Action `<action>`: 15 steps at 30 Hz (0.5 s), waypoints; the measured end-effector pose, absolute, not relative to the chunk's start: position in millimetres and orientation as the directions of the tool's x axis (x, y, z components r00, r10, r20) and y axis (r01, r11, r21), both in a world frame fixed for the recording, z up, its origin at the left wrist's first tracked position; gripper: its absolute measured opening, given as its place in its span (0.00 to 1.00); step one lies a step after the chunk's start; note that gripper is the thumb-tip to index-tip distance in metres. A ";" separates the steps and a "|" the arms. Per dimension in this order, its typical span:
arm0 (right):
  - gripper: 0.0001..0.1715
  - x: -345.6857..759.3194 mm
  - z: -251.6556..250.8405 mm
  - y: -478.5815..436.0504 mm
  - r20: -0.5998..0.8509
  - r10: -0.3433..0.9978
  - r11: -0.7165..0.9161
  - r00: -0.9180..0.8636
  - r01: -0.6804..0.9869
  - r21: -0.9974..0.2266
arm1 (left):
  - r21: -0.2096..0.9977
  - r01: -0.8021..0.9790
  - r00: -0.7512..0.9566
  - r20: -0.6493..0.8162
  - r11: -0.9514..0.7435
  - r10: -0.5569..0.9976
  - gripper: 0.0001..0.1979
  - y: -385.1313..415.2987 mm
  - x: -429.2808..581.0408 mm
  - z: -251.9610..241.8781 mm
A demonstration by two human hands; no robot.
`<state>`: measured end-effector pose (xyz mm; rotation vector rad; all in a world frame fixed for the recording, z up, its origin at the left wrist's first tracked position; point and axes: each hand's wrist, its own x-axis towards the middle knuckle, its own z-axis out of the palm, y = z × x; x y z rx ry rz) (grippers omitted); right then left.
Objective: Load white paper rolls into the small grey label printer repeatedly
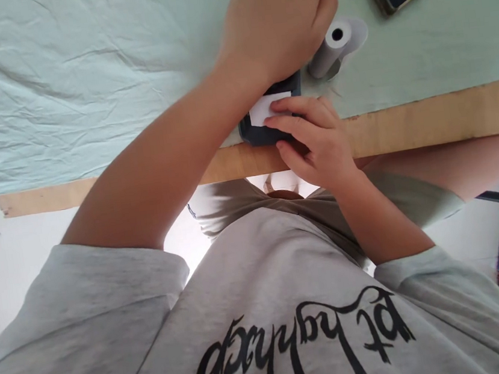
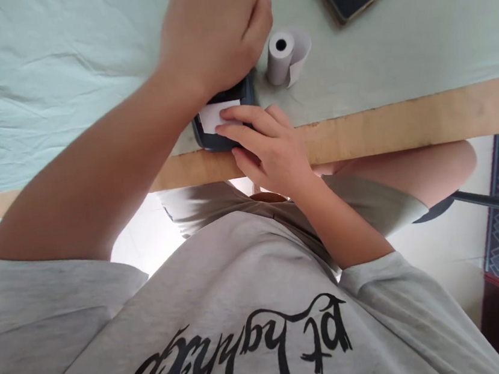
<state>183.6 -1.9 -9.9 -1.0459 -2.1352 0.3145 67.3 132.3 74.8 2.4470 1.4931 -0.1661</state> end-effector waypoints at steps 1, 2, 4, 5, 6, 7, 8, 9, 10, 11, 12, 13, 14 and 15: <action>0.17 183.8 -10.4 -1.5 0.532 0.745 0.659 -0.402 0.570 -0.492 | 0.162 0.892 0.450 -0.241 -0.421 0.860 0.32 132.4 67.9 75.2; 0.16 184.0 -10.9 -1.2 0.554 0.729 0.675 -0.403 0.561 -0.480 | 0.158 0.898 0.438 -0.244 -0.410 0.865 0.32 132.2 68.3 75.7; 0.17 184.5 -11.4 -0.7 0.547 0.727 0.676 -0.415 0.573 -0.463 | 0.168 0.901 0.431 -0.236 -0.400 0.871 0.35 131.1 68.0 76.6; 0.17 184.8 -11.3 -0.7 0.522 0.742 0.662 -0.421 0.587 -0.466 | 0.179 0.898 0.436 -0.227 -0.403 0.871 0.37 130.1 67.3 77.2; 0.18 185.1 -11.0 -0.7 0.501 0.754 0.649 -0.424 0.596 -0.473 | 0.195 0.890 0.449 -0.214 -0.412 0.868 0.40 128.9 66.2 77.8; 0.18 185.3 -10.4 -0.7 0.489 0.762 0.642 -0.425 0.598 -0.480 | 0.213 0.879 0.466 -0.200 -0.426 0.862 0.44 127.5 64.9 78.6; 0.19 185.4 -9.8 -0.7 0.489 0.762 0.642 -0.424 0.594 -0.485 | 0.227 0.870 0.480 -0.189 -0.437 0.857 0.48 125.9 63.4 79.5; 0.18 185.4 -9.0 -0.6 0.504 0.753 0.652 -0.424 0.582 -0.485 | 0.236 0.861 0.494 -0.178 -0.451 0.851 0.52 124.4 62.0 80.7; 0.18 185.2 -8.2 -0.6 0.525 0.740 0.666 -0.421 0.569 -0.483 | 0.237 0.853 0.508 -0.171 -0.465 0.844 0.55 122.9 60.7 81.9; 0.18 185.0 -7.5 -0.5 0.543 0.728 0.678 -0.419 0.558 -0.478 | 0.228 0.845 0.523 -0.169 -0.483 0.836 0.56 121.8 59.6 83.2; 0.18 184.7 -7.0 -0.6 0.553 0.721 0.684 -0.417 0.552 -0.477 | 0.209 0.839 0.538 -0.171 -0.503 0.826 0.58 120.9 58.6 84.5; 0.17 184.4 -6.5 -0.8 0.551 0.724 0.681 -0.414 0.553 -0.479 | 0.183 0.832 0.551 -0.178 -0.523 0.815 0.58 120.5 57.8 85.6; 0.17 184.0 -6.1 -1.1 0.543 0.732 0.673 -0.411 0.559 -0.484 | 0.158 0.827 0.562 -0.186 -0.540 0.806 0.59 120.7 57.0 86.3; 0.18 183.6 -5.8 -1.5 0.528 0.745 0.660 -0.409 0.569 -0.490 | 0.144 0.822 0.569 -0.185 -0.551 0.801 0.60 121.5 56.0 86.4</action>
